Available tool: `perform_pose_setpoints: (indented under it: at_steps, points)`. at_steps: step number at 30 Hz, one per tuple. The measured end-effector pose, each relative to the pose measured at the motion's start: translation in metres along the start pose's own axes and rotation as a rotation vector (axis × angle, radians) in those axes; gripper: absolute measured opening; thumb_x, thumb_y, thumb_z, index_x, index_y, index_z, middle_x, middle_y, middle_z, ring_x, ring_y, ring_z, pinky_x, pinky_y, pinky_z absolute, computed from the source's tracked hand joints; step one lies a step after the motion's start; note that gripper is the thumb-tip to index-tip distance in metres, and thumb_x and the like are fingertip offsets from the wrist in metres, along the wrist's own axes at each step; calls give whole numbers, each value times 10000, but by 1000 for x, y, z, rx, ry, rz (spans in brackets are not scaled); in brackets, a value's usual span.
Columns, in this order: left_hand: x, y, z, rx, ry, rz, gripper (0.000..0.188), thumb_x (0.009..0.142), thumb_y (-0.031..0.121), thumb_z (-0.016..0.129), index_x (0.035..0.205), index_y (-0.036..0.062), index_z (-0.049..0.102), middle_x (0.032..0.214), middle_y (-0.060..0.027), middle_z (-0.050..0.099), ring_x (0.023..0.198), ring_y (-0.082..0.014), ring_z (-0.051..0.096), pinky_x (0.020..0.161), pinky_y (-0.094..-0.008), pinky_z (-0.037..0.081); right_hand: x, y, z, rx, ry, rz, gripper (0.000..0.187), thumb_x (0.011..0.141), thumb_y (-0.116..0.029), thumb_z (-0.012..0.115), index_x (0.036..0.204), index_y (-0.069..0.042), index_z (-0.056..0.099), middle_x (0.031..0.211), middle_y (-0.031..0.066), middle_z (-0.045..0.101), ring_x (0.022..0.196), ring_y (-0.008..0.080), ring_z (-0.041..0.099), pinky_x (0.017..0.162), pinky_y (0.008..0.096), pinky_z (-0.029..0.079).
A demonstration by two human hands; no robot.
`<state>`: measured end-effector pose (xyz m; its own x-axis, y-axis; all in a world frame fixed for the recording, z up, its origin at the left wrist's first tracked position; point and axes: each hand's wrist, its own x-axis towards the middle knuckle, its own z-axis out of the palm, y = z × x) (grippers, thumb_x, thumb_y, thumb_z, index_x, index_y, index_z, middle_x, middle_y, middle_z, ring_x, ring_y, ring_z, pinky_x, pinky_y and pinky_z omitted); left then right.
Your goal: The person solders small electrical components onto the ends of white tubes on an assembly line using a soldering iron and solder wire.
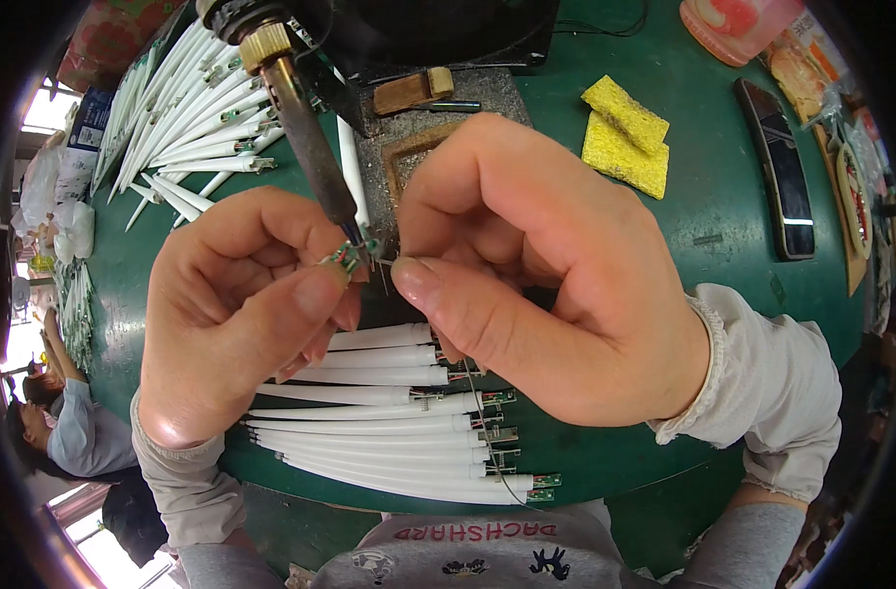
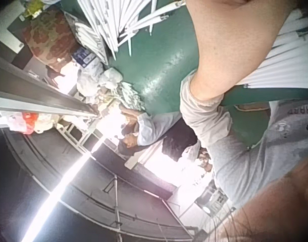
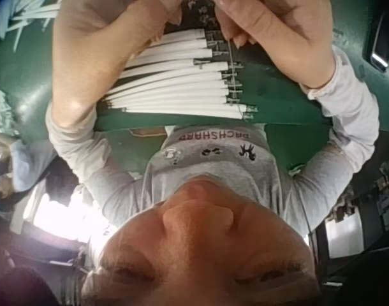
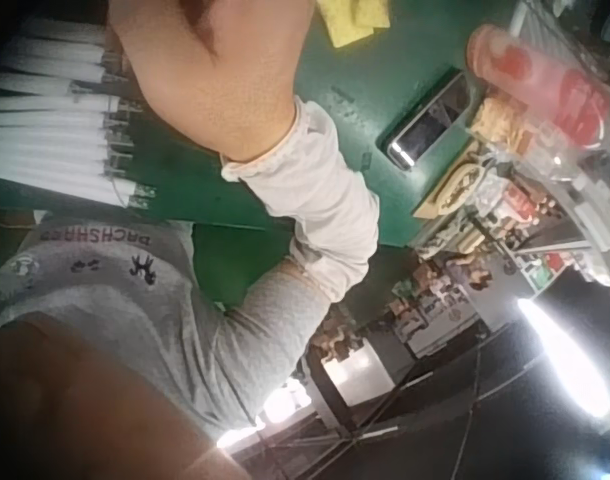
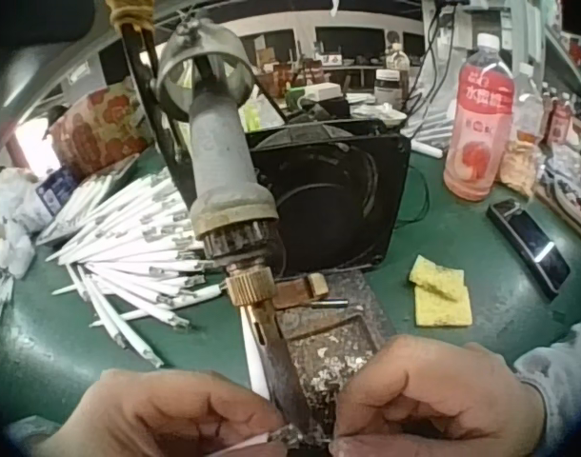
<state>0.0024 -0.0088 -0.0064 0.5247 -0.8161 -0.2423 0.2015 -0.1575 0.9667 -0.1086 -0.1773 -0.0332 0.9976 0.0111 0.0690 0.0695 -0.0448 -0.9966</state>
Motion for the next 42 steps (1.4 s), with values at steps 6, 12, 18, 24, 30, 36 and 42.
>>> perform_pose_setpoints:
  at_steps: [6,12,18,24,30,36,42]
  points:
    - [1,-2,-3,23,3,-71,126,814,52,588,893,-31,535,715,-57,578,546,-46,487,466,-160,361,-1,2,-1,60,21,78,217,897,-168,497,911,-21,339,655,39,452,454,73,460,393,180,348]
    - [-7,-9,-6,215,-80,61,153,789,11,608,910,-56,543,801,-69,577,691,-74,535,586,-190,421,-3,7,-2,15,64,65,226,911,-197,477,912,-25,329,623,13,416,401,46,366,366,176,271]
    - [-21,-32,3,702,-216,567,207,682,-10,668,870,-26,583,797,-96,559,679,-207,567,604,-284,463,-9,12,-1,9,121,66,108,894,-87,486,906,-25,399,573,-40,414,476,6,362,436,176,256]
    - [-32,-34,7,972,-171,690,280,621,102,718,843,-3,583,840,-109,538,707,-234,524,608,-316,448,-8,9,3,-7,85,57,104,894,-84,483,894,-26,396,542,-32,433,459,16,376,432,181,272]
    - [-16,-3,-51,1666,231,575,234,644,24,608,876,36,582,899,-85,537,820,-253,513,681,-337,436,-11,11,-1,-24,70,98,106,891,-77,486,884,-24,394,510,-8,453,442,31,403,435,193,300]
    - [0,-18,-90,1869,257,485,224,667,30,586,891,43,570,889,-66,558,833,-226,535,707,-327,439,-11,7,1,-50,46,92,106,886,-82,499,888,-27,408,513,-5,461,446,34,425,437,192,308]
    - [8,-23,-64,1667,192,803,238,650,45,599,884,31,556,874,-72,551,828,-233,545,698,-320,452,-12,10,-1,-124,65,61,114,847,-70,552,872,-38,446,534,-14,482,446,31,432,435,189,308]
